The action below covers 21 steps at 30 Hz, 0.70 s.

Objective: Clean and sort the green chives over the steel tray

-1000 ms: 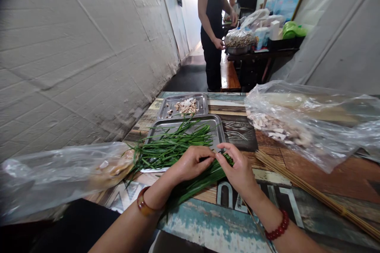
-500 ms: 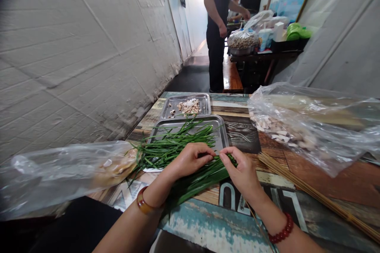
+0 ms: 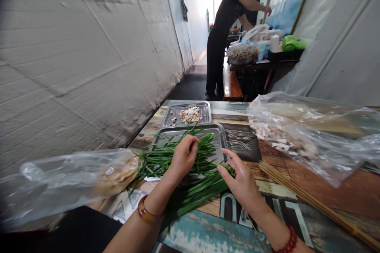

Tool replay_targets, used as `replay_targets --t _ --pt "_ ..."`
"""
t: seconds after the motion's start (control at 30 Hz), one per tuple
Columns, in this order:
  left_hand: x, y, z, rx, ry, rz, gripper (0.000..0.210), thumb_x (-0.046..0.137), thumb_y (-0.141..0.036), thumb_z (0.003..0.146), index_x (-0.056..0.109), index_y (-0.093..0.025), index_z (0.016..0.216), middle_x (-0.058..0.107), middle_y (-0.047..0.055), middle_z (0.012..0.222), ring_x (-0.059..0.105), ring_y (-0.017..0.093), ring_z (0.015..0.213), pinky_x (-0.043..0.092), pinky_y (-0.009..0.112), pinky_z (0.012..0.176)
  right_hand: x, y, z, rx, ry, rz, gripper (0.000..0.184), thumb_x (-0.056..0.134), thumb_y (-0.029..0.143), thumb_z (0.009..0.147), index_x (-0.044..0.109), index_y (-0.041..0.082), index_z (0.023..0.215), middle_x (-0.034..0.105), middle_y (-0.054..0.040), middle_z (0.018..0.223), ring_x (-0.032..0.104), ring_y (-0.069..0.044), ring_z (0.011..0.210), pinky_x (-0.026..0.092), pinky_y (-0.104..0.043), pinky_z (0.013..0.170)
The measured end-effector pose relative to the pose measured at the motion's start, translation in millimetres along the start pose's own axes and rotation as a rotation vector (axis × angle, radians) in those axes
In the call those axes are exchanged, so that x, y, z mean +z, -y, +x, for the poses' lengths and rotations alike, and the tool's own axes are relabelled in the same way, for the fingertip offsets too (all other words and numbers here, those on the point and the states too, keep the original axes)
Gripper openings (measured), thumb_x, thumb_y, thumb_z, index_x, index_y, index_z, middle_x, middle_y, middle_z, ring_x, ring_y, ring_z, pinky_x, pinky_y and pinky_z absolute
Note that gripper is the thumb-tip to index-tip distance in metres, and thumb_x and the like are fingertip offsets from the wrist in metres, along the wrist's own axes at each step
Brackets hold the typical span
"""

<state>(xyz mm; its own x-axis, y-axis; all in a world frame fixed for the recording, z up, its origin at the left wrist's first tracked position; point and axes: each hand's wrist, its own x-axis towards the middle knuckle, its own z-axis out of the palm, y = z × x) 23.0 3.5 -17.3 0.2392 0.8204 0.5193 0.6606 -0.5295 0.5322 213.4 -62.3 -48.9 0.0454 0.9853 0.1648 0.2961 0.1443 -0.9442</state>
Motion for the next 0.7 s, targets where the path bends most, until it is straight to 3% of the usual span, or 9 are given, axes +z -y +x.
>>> replay_targets --t 0.1,0.2,0.37,0.47,0.57,0.7 --pt "-11.7 10 5 -0.085 -0.163 0.122 0.015 0.041 -0.014 0.092 0.055 -0.018 0.086 0.057 0.003 0.079 0.055 0.015 0.074 0.044 0.026 0.070 0 -1 0 -0.009 -0.008 0.007 0.051 0.058 0.047 0.084 0.058 0.016 0.125 0.065 -0.0026 0.072 0.060 -0.016 0.060 0.048 -0.025 0.053" --pt "-31.8 18 12 -0.103 -0.097 0.319 0.018 0.041 -0.016 0.093 0.058 -0.018 0.092 0.060 0.006 0.089 0.058 0.017 0.081 0.046 0.027 0.074 -1 -2 1 -0.019 -0.017 0.010 0.050 0.057 0.048 0.085 0.059 0.016 0.123 0.065 -0.0021 0.071 0.060 -0.015 0.059 0.048 -0.025 0.053" --pt "-60.5 20 30 -0.094 0.072 0.681 0.034 0.050 -0.013 0.087 0.057 -0.014 0.120 0.058 0.014 0.111 0.058 0.024 0.096 0.047 0.035 0.083 0 -5 1 -0.049 -0.010 -0.009 0.048 0.055 0.046 0.085 0.060 0.016 0.122 0.065 -0.0018 0.070 0.060 -0.016 0.060 0.048 -0.025 0.056" --pt "-52.6 15 36 -0.050 0.218 0.635 0.029 0.048 -0.015 0.089 0.064 -0.017 0.113 0.061 0.012 0.109 0.058 0.023 0.100 0.045 0.034 0.088 1 -5 2 -0.066 -0.011 -0.038 0.046 0.054 0.046 0.085 0.062 0.017 0.119 0.063 -0.0014 0.068 0.061 -0.017 0.060 0.048 -0.026 0.056" --pt "-28.7 12 36 -0.063 0.495 0.462 0.027 0.044 -0.020 0.092 0.067 -0.020 0.106 0.064 0.007 0.106 0.061 0.018 0.097 0.046 0.028 0.088 0 -4 3 -0.069 -0.021 -0.063 0.045 0.052 0.047 0.085 0.063 0.017 0.117 0.063 -0.0018 0.069 0.060 -0.017 0.058 0.048 -0.028 0.056" --pt "-5.0 14 33 -0.102 0.514 0.499 0.020 0.056 -0.025 0.085 0.068 -0.020 0.100 0.064 0.009 0.108 0.060 0.023 0.101 0.045 0.033 0.089 1 -3 4 -0.098 -0.047 -0.079 0.045 0.051 0.046 0.086 0.063 0.016 0.117 0.064 -0.0025 0.070 0.061 -0.019 0.060 0.049 -0.029 0.059"
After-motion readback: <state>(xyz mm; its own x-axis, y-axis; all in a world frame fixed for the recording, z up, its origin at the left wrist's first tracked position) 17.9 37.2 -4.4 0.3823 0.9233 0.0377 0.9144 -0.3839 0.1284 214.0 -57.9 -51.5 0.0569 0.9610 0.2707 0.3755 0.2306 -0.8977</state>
